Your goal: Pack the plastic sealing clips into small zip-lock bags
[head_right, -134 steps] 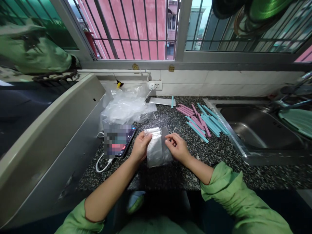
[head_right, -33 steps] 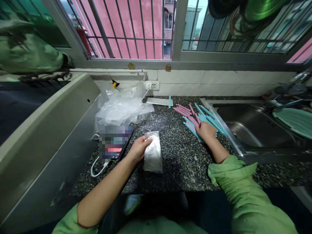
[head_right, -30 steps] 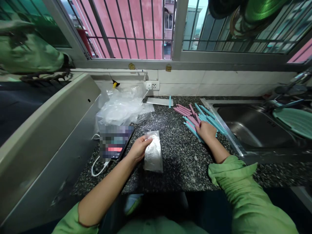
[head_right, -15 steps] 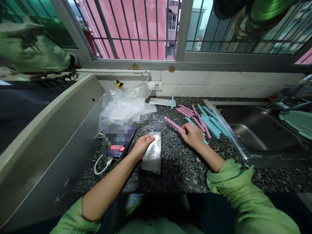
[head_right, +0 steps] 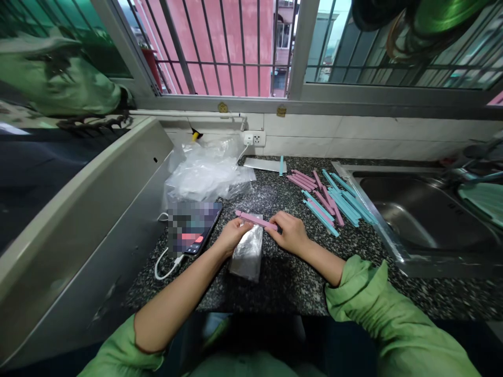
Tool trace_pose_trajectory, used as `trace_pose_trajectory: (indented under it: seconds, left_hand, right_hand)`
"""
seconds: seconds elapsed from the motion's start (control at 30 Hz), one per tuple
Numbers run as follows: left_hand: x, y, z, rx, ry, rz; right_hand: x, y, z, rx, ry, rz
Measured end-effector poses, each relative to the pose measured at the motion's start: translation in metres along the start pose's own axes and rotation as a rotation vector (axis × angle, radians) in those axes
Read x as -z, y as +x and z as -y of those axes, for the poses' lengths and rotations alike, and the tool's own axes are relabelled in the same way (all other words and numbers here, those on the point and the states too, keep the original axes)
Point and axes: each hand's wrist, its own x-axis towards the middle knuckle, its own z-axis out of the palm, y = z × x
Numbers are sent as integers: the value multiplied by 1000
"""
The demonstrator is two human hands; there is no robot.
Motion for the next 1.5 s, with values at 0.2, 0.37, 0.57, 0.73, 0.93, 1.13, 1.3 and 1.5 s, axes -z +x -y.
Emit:
trace_pose_trajectory:
  seconds: [0.2, 0.37, 0.57, 0.73, 0.93, 1.13, 1.3, 1.5]
  left_hand:
    - [-3, -5, -2, 24, -22, 68]
    - [-4, -10, -7, 110, -131, 188]
    - [-4, -12, -10, 165, -213, 289]
    - [-2, -10, -9, 143, -137, 240]
    - [2, -8, -12, 99, 3, 145]
    - [3, -4, -6, 18, -204, 105]
    - [0, 0, -1, 39, -314, 2]
    - [3, 2, 4, 67, -258, 121]
  right_hand:
    - [-3, -4, -2, 9, 23, -5]
    - [-6, -7, -5, 10, 36, -1]
    - [-8, -10, -10, -16, 60, 5]
    - [-9, -10, -9, 14, 67, -10]
    - [-9, -12, -6, 16, 81, -2]
    - [-8, -13, -6, 10, 97, -8]
    - [-8, -12, -6, 47, 34, -25]
    - [-9, -14, -5, 44, 69, -15]
